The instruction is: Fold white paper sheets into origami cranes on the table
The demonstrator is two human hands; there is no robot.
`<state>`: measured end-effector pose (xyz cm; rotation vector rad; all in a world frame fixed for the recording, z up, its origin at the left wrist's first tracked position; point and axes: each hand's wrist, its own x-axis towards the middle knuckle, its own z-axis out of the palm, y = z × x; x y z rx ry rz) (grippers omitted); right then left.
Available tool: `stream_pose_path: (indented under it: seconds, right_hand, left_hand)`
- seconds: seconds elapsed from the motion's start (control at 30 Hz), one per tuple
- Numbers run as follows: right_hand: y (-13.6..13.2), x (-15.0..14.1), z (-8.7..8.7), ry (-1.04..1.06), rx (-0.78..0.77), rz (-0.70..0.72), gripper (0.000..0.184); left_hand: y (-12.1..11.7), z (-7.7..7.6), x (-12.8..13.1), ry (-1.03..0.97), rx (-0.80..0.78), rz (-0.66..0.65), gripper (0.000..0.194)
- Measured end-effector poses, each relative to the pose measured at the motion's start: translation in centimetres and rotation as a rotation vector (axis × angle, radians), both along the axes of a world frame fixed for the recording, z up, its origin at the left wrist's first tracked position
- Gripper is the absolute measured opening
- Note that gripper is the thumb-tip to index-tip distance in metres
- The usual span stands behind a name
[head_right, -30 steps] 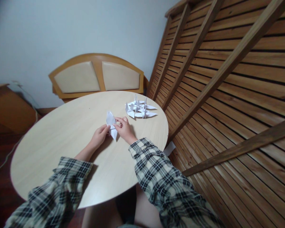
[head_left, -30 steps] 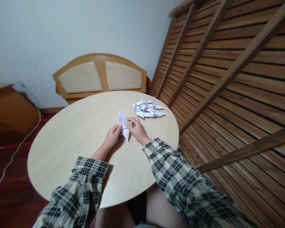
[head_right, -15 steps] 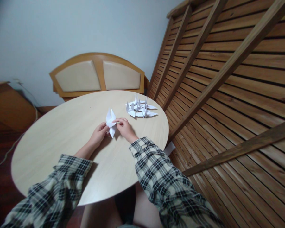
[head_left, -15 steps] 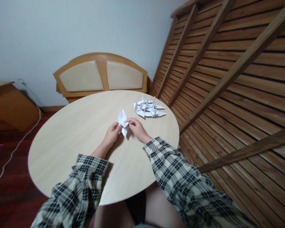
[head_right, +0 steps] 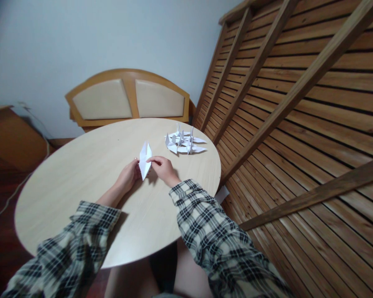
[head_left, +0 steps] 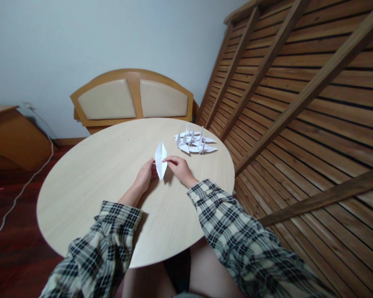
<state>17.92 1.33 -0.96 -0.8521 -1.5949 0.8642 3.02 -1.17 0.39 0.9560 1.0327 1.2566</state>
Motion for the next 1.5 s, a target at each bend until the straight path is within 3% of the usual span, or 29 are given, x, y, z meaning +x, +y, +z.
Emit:
stream_pose_path:
  seconds: [0.33,0.5,0.6,0.77,0.93,1.1,1.3,1.5]
  right_hand:
    - [-0.4,0.1,0.4,-0.056,0.060,0.006,0.020]
    - [0.1,0.1,-0.2,0.032,-0.013,0.051,0.015]
    - [0.4,0.0,-0.6,0.061,-0.078,0.024,0.022]
    - [0.4,-0.1,-0.5,-0.031,-0.064,0.028,0.026]
    - [0.2,-0.1,-0.1,-0.108,0.045,-0.058,0.024]
    - [0.2,-0.2,0.0,-0.150,0.090,-0.103,0.024]
    - [0.3,-0.3,-0.4,-0.106,0.029,-0.023,0.025]
    - [0.4,-0.2,-0.3,-0.057,0.014,0.010,0.028]
  left_hand:
    - [-0.4,-0.3,-0.3,0.264,0.181,-0.007,0.033]
    - [-0.4,-0.2,-0.2,0.387,0.286,0.054,0.029]
    - [-0.2,-0.4,-0.3,0.477,0.358,0.079,0.026]
    - [-0.1,-0.8,-0.5,0.544,0.395,0.088,0.026]
    - [-0.1,-0.8,-0.3,0.505,0.348,0.079,0.024]
    - [-0.3,-0.6,0.1,0.329,0.262,0.013,0.027]
    - [-0.4,-0.6,0.0,0.154,0.213,-0.083,0.028]
    - [-0.5,0.0,0.0,0.236,0.281,-0.022,0.030]
